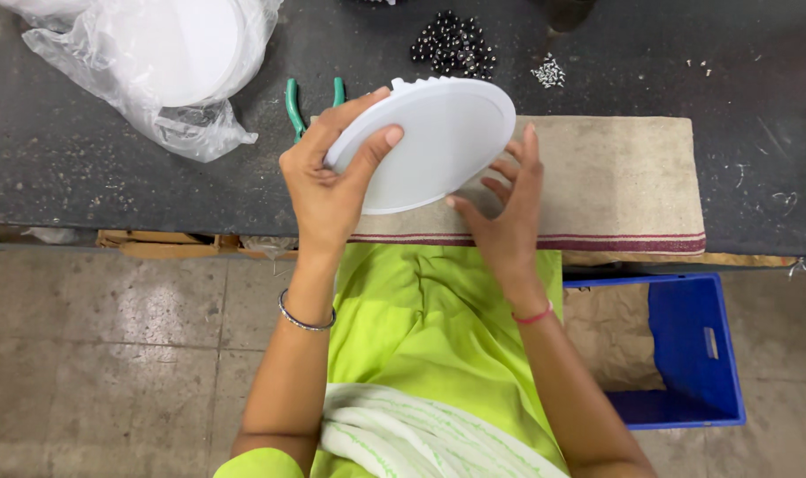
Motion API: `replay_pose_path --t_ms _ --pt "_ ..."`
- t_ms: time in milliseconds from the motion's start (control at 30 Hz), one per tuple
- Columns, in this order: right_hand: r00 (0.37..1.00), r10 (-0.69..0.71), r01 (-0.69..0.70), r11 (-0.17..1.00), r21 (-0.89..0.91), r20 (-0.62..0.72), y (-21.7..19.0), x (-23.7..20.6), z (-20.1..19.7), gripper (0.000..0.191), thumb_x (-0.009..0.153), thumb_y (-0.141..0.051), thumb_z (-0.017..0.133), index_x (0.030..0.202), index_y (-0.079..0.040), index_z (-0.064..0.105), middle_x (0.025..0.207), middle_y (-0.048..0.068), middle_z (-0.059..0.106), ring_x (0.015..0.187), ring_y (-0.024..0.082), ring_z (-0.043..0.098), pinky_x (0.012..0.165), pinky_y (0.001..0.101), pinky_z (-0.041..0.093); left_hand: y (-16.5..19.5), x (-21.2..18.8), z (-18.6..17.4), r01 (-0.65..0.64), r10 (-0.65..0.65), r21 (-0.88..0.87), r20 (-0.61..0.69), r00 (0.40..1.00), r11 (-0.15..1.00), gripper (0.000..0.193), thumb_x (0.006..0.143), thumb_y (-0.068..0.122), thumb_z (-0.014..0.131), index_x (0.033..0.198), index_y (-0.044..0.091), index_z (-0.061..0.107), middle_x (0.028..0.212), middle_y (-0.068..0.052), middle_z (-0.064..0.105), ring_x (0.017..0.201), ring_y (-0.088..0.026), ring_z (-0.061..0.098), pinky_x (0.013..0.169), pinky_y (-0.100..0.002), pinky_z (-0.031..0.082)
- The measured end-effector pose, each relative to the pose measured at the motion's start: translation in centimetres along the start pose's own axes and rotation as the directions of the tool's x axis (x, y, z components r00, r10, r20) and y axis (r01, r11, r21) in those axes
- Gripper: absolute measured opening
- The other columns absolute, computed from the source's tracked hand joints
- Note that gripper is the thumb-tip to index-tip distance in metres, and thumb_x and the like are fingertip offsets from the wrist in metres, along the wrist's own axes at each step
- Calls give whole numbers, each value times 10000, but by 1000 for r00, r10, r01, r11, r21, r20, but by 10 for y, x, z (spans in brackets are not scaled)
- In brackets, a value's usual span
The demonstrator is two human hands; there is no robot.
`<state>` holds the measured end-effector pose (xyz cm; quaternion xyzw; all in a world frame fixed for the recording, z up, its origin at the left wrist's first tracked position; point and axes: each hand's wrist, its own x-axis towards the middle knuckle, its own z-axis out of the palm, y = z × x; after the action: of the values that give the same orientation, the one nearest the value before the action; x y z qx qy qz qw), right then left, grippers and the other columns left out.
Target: The person assembles round white LED ceiling light fixtures at a workbench. They place small screws and components onto the plastic base, flip the unit over, and use an electric screwdriver to drive screws into the center, then stack the finished fixture with completed units on the table.
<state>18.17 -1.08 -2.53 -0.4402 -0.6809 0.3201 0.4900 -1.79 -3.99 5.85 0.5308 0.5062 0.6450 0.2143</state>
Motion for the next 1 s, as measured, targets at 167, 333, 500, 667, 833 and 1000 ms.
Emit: replay_pose_path --t_ms 167,333,500,667,833,1000 --pt "997 74 -73 996 48 -37 5 1 17 1188 785 60 905 1661 -125 124 1405 119 478 1141 211 650 893 315 637 -2 4 0 41 -41 -15 -30 999 999 282 947 110 830 1210 41 753 1158 -71 778 1020 -93 708 945 -252 566" --pt "997 83 -82 994 72 -8 7 -1 12 1172 799 80 883 1655 -132 111 1358 114 486 1090 193 658 842 299 623 4 1 3 -22 22 45 12 1000 999 269 954 81 829 1207 30 750 1173 -96 781 1037 -127 723 955 -271 573" --pt "981 173 -195 897 396 92 24 4 -29 858 864 111 669 1601 -86 277 1410 74 481 1117 163 681 930 289 597 22 -10 -2 -180 168 117 109 980 977 259 913 44 840 1157 37 755 1144 -109 763 1026 -193 754 936 -303 582" --pt "991 30 -42 995 -89 -129 56 60 -92 238 997 -17 706 1233 -3 678 1098 58 726 935 103 716 814 252 589 33 -20 17 -393 334 142 321 886 908 294 879 44 822 1151 143 767 1132 -83 750 945 -233 734 826 -325 576" --pt "999 -33 30 901 -432 2 82 131 -99 122 900 -71 790 988 1 745 897 133 743 781 223 730 700 337 561 42 -26 24 -495 385 179 431 816 850 476 762 5 749 1186 219 772 1129 -51 738 894 -231 709 756 -363 536" --pt "995 3 57 794 -605 98 92 154 -93 163 837 -116 810 962 -20 766 837 211 713 778 393 702 677 467 542 41 -27 21 -469 367 178 412 834 865 489 750 6 737 1187 223 765 1140 -37 738 901 -225 704 761 -364 533"
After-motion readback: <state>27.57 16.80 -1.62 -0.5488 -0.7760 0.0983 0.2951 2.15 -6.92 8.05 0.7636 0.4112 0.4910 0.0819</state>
